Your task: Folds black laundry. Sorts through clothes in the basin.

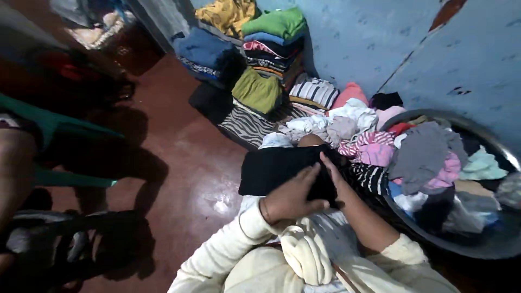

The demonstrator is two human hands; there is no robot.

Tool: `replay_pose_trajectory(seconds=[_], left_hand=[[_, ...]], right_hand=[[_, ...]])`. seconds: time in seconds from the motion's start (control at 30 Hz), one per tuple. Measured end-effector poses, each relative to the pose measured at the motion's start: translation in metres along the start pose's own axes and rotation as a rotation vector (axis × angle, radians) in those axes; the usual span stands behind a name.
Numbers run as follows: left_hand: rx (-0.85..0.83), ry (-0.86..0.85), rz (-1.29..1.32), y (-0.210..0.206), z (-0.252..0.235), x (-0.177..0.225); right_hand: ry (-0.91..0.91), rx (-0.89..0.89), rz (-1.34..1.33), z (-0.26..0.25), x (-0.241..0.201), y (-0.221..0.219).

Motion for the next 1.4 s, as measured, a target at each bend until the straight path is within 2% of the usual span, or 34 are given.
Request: replay_pose_trajectory(seconds=[0.07, 0.13, 0.2, 0.27, 0.33, 0.43, 0.5, 0.57, 0.63, 0.67, 0.7, 0.73, 0.8, 0.87, 0.9, 0.97, 1.03, 1.1, 1.23, 1.3, 1.4], left_hand=[[-0.127, -0.069, 0.081, -0.022, 0.009, -0.006], [-0.206, -0.096, 0.113, -0.040, 0.016, -0.020], [-0.207, -0.099, 0.128, -0.049, 0.019, -0.033], [-0.146, -0.093, 0.177, -0.047, 0.022, -0.041], [-0.029, -0.052, 0.187, -0.036, 0.025, -0.049], [0.268, 0.038, 0.178, -0.017, 0.036, -0.075], [0.445, 0.141, 0.215, -0.008, 0.049, -0.104], [0.579, 0.262, 0.217, -0.002, 0.065, -0.135], [0.657, 0.367, 0.177, 0.002, 0.079, -0.158], [0.659, 0.405, 0.138, 0.003, 0.085, -0.162], [0.657, 0.420, 0.086, 0.003, 0.091, -0.161], [0.653, 0.410, 0.032, 0.004, 0.095, -0.156], [0.650, 0.326, -0.064, 0.002, 0.101, -0.142], [0.619, 0.235, -0.150, -0.002, 0.103, -0.131], [0.583, 0.198, -0.199, -0.005, 0.103, -0.129], [0.431, 0.193, -0.202, -0.016, 0.102, -0.132], [0.283, 0.253, -0.133, -0.023, 0.100, -0.137], [0.288, 0.258, -0.154, -0.017, 0.100, -0.135], [0.652, 0.142, -0.245, 0.007, 0.102, -0.129], [0.814, 0.153, -0.271, 0.015, 0.100, -0.136], [0.931, 0.188, -0.264, 0.021, 0.094, -0.149]], right_hand=[[0.052, 0.005, 0.224, -0.003, -0.015, -0.001], [0.011, -0.016, 0.265, -0.014, -0.012, 0.000], [-0.064, 0.021, 0.238, -0.020, -0.014, -0.004], [-0.053, 0.023, 0.221, -0.020, -0.021, -0.016], [-0.006, -0.047, 0.208, -0.023, -0.032, -0.037], [-0.173, 0.053, 0.159, 0.008, -0.067, -0.095], [-0.060, -0.098, 0.023, 0.007, -0.070, -0.112], [0.043, -0.341, -0.055, -0.002, -0.071, -0.119], [0.205, -0.880, -0.229, -0.017, -0.074, -0.118], [0.090, -0.540, -0.158, -0.001, -0.086, -0.119], [0.025, -0.347, -0.075, 0.013, -0.099, -0.116], [0.016, -0.292, -0.038, 0.025, -0.110, -0.110], [0.123, -0.175, 0.006, 0.042, -0.122, -0.077], [0.252, 0.085, 0.125, 0.059, -0.119, -0.019], [0.255, 0.213, 0.204, 0.064, -0.109, 0.015], [0.112, 0.369, 0.417, 0.068, -0.075, 0.075], [-0.051, 0.416, 0.373, 0.062, -0.033, 0.108], [-0.066, 0.377, 0.243, 0.061, -0.010, 0.112], [-0.085, 0.266, 0.364, 0.052, -0.012, 0.102], [-0.082, 0.218, 0.453, 0.047, -0.024, 0.090], [-0.048, 0.206, 0.510, 0.045, -0.042, 0.080]])
Point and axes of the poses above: each hand's wrist, its own z-axis away from the middle knuckle, its own y-axis out of the back of the hand, x = y × z, the point moved 7 cm from there along -z, towards the middle knuckle, and after that the axes turned 2 degrees about z, right-handed, at the moved point
